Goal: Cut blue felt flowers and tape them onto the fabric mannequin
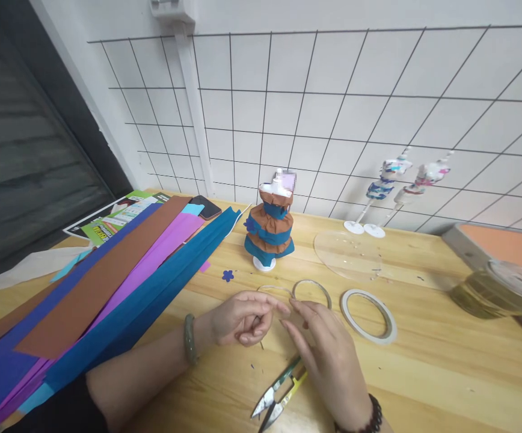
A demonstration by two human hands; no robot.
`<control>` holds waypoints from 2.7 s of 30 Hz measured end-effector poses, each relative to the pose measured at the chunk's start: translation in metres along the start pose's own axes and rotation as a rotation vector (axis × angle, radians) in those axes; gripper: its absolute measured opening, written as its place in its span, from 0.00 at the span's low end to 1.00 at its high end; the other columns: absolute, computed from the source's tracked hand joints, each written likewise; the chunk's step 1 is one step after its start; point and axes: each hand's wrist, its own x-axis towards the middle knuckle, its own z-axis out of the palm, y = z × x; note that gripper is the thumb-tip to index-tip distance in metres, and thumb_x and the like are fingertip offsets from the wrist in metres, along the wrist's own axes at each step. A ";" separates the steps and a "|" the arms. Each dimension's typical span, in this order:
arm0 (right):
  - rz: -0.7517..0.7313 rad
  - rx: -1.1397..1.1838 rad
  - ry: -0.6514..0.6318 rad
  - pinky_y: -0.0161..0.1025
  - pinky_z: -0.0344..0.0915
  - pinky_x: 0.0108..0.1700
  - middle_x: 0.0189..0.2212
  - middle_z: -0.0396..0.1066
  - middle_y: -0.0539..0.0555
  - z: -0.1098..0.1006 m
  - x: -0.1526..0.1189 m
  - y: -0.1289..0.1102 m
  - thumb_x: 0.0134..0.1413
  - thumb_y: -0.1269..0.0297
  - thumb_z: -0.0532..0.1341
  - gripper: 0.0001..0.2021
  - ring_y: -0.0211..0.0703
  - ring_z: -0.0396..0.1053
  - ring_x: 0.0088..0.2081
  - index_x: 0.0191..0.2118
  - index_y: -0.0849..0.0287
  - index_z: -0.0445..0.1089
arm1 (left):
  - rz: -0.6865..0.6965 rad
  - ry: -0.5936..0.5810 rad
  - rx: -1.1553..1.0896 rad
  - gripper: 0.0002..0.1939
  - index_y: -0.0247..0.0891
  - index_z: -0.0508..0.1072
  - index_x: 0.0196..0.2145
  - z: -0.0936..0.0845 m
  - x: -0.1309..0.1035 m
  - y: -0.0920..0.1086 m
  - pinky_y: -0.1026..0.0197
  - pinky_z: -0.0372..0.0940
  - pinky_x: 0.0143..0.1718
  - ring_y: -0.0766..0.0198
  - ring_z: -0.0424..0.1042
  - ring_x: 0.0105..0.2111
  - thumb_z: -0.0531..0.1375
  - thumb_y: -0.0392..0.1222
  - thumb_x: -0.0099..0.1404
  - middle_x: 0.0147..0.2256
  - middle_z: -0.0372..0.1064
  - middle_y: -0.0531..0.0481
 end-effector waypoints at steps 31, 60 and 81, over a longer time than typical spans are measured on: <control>-0.087 0.136 0.031 0.37 0.67 0.32 0.31 0.71 0.56 -0.002 0.002 -0.008 0.53 0.73 0.56 0.12 0.42 0.70 0.33 0.42 0.55 0.71 | 0.022 0.118 0.148 0.15 0.31 0.70 0.35 0.003 0.002 -0.003 0.70 0.41 0.11 0.78 0.50 0.11 0.59 0.48 0.57 0.17 0.56 0.59; 0.015 0.065 0.016 0.36 0.65 0.29 0.27 0.68 0.55 0.006 0.003 -0.004 0.57 0.68 0.54 0.13 0.40 0.67 0.29 0.46 0.57 0.70 | -0.027 0.081 0.019 0.16 0.30 0.70 0.41 -0.001 0.001 -0.001 0.70 0.39 0.11 0.78 0.52 0.11 0.57 0.44 0.59 0.19 0.58 0.57; 0.072 0.218 -0.005 0.39 0.66 0.35 0.32 0.68 0.57 0.005 0.002 -0.006 0.57 0.69 0.53 0.11 0.44 0.68 0.34 0.43 0.57 0.69 | -0.025 0.083 0.134 0.15 0.31 0.71 0.37 0.003 0.000 -0.002 0.70 0.43 0.12 0.78 0.52 0.11 0.56 0.47 0.59 0.19 0.61 0.56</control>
